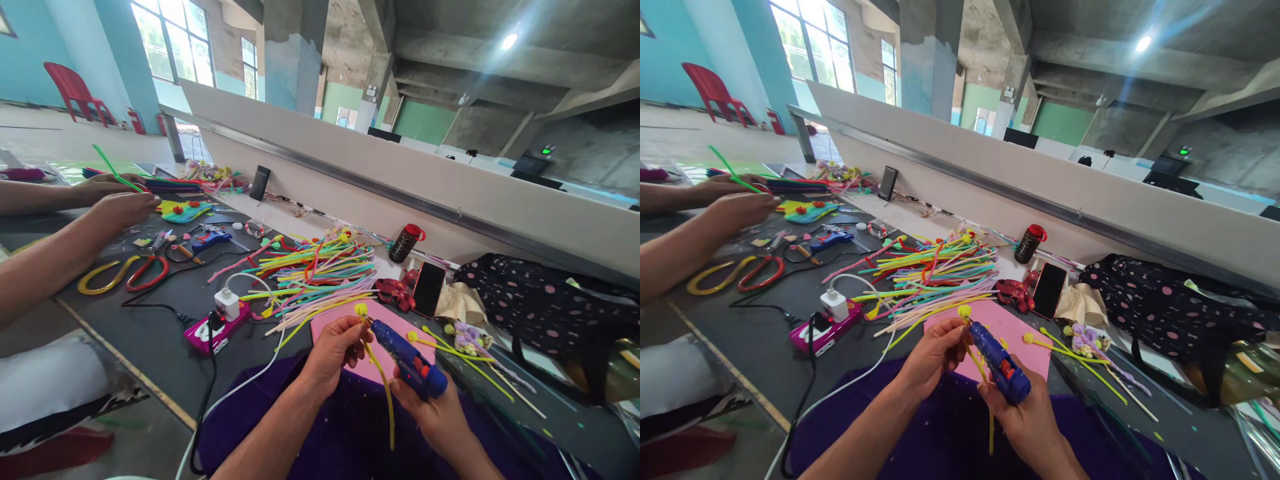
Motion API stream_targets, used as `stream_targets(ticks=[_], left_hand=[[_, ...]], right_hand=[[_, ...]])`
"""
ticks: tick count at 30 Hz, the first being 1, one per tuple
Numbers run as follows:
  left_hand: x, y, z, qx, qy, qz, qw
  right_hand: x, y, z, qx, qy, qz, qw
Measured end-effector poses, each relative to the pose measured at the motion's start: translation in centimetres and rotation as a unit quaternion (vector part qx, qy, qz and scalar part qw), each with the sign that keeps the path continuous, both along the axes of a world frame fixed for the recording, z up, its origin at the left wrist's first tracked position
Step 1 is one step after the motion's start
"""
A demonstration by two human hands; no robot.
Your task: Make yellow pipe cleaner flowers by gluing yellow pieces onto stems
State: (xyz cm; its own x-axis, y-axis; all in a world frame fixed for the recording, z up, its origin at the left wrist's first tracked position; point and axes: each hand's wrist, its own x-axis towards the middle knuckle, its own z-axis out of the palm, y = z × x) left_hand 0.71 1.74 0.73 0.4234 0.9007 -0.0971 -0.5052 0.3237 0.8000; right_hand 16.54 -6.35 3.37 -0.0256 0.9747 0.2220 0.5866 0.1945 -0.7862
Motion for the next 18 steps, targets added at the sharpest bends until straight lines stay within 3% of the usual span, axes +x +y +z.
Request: stream_targets(ticks=[18], left_hand=[[-0.02,0.07,-0.1,-0.01,0.006,-0.005,1.0]], right_hand=[[0.1,-0.02,-0.09,-0.018,0.011,0.007,1.0]])
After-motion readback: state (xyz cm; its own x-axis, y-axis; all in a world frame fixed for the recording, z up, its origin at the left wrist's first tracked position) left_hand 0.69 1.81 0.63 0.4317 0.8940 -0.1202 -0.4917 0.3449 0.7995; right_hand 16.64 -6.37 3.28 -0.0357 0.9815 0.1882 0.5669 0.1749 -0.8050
